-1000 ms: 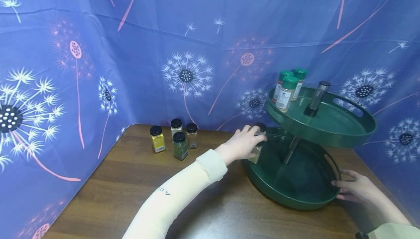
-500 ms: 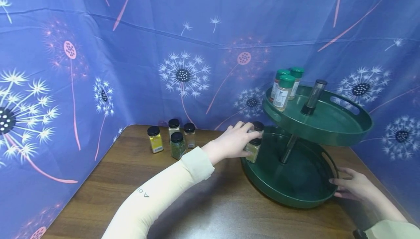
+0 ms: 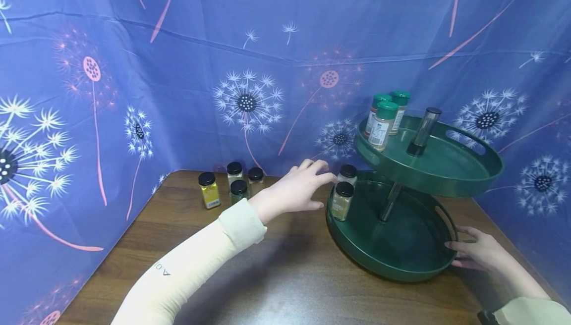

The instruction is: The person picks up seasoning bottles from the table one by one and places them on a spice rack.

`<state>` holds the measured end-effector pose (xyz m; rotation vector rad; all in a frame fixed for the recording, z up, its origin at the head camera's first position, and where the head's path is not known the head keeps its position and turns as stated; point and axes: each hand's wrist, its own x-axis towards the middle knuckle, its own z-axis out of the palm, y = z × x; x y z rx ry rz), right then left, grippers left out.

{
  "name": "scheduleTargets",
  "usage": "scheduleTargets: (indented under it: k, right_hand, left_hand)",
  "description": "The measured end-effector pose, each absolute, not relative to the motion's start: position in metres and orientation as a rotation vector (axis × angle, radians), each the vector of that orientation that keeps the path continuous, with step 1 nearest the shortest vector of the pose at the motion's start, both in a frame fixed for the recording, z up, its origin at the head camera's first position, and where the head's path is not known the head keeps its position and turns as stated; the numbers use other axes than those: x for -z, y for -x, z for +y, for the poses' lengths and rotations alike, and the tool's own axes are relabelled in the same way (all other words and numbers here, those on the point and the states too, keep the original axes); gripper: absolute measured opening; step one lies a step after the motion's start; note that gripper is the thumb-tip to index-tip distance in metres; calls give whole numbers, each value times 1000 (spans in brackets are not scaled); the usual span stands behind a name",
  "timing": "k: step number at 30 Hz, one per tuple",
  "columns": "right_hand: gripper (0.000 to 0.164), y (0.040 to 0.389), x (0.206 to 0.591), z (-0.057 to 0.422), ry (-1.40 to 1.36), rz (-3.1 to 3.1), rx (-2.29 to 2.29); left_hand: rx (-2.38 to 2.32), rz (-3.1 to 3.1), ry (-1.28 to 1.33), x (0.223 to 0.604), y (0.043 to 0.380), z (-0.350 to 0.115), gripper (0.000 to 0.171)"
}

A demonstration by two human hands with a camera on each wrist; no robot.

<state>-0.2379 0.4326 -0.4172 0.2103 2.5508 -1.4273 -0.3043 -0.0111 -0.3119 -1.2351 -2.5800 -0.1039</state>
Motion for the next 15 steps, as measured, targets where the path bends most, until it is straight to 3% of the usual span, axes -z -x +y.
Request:
scheduleTargets:
  k: [15]
  right_hand:
    - [84, 235, 417, 432, -203, 2519, 1485]
  left_hand:
    - [87, -2612, 1166, 310, 303, -53, 59]
